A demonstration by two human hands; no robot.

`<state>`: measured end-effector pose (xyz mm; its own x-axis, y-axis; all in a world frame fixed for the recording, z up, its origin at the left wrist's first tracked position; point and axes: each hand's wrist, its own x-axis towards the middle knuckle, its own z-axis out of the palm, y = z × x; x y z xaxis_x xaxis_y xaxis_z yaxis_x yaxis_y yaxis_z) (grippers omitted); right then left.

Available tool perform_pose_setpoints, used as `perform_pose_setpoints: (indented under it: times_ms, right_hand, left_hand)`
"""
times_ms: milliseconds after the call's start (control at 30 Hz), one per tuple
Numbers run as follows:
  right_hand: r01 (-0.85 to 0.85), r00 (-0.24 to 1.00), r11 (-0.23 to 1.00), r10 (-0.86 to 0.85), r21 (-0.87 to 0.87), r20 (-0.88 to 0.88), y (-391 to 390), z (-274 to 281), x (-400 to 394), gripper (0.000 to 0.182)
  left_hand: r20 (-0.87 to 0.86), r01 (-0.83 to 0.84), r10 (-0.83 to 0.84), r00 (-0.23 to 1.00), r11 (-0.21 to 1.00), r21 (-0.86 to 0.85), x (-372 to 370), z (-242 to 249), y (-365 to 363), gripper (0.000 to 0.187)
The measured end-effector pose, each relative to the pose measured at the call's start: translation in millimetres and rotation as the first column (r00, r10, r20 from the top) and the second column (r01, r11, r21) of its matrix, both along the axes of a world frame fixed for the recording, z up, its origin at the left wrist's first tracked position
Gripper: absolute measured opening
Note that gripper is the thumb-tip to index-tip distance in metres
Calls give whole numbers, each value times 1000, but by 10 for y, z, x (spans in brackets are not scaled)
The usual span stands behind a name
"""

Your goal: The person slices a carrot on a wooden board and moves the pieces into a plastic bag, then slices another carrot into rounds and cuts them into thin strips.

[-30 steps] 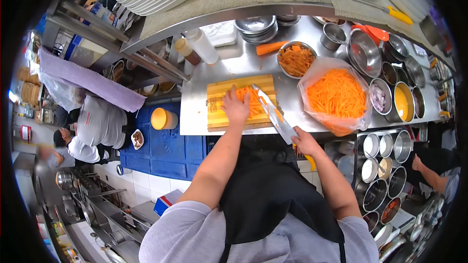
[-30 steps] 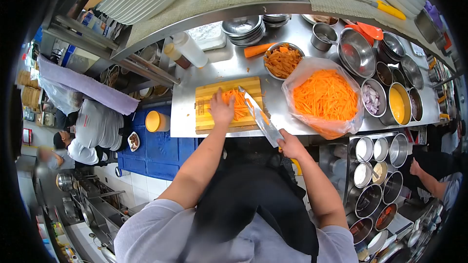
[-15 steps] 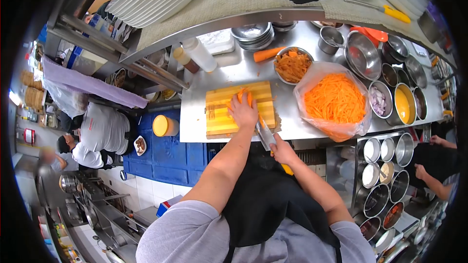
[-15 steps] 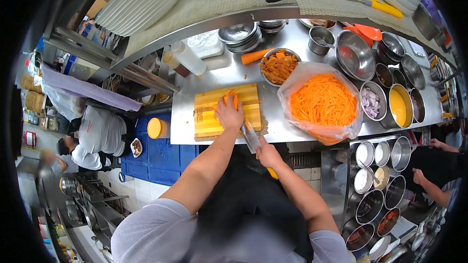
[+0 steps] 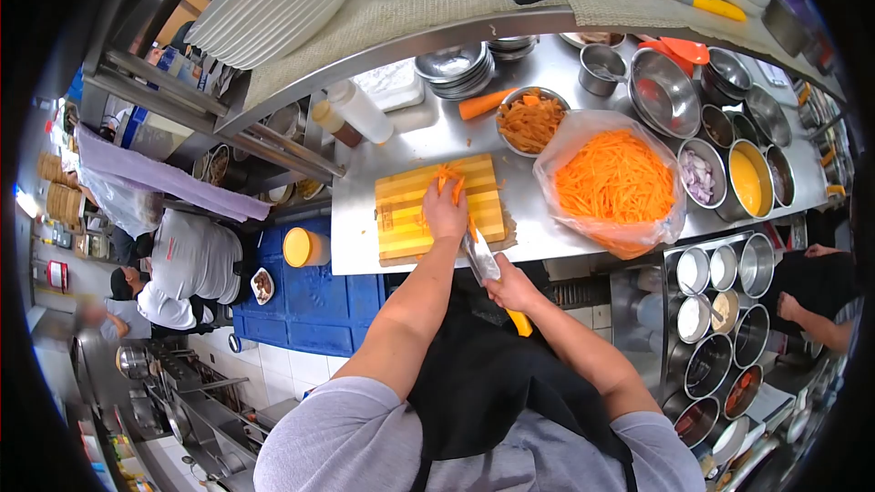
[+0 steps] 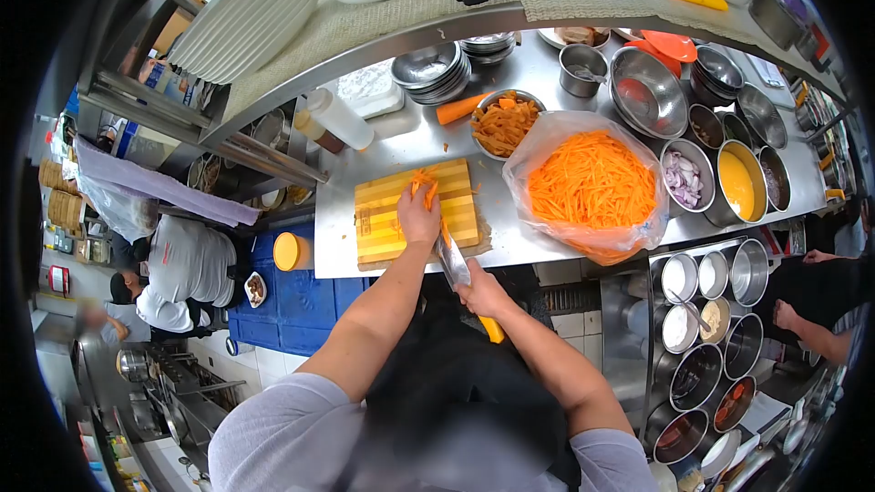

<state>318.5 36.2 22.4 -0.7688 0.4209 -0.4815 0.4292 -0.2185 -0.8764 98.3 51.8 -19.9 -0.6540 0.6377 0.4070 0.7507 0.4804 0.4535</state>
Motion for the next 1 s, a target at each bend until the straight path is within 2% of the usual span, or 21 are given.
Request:
perform_pose_setpoints:
  times_ms: [67,167,400,500,567,633,700,767,1000]
  right_hand:
    - [-8,1000,998,10,-55,25,-12,98,-8,47]
    - [2,1000,995,-3,-103,-7,-42,240,-46,46]
    - [9,1000,987,-13,-161,-27,-9,791,-177,43]
    - [39,999,976,-43,-212,-16,-38,990,-276,38]
    - [77,997,972,-80,-222,-2,-79,1155,-350,31]
    - [123,990,928,-137,-352,-16,-145,1333,-425,28]
    - [162,985,927,-172,-338,1,-264,1473,-528,30]
    - [220,972,895,-236,-387,7,-425,1579,-643,31]
    - [308,947,885,-319,-348,27,-820,1647,-882,27]
  left_hand:
    - [26,45,-45,999,999,11,-15,40,-19,32]
    - [13,82,-83,996,995,57,-83,47,-58,31]
    - [55,81,-82,995,997,4,-226,376,-142,31]
    - [105,88,-84,991,995,-40,-276,597,-140,31]
    - [276,132,-64,959,962,-238,-295,757,-138,32]
    - [249,173,-110,962,954,-245,-363,742,-190,33]
    - [228,220,-164,960,944,-244,-460,783,-200,33]
    - [290,267,-177,941,912,-311,-541,836,-251,33]
    - [324,397,-319,891,892,-215,-735,899,-407,32]
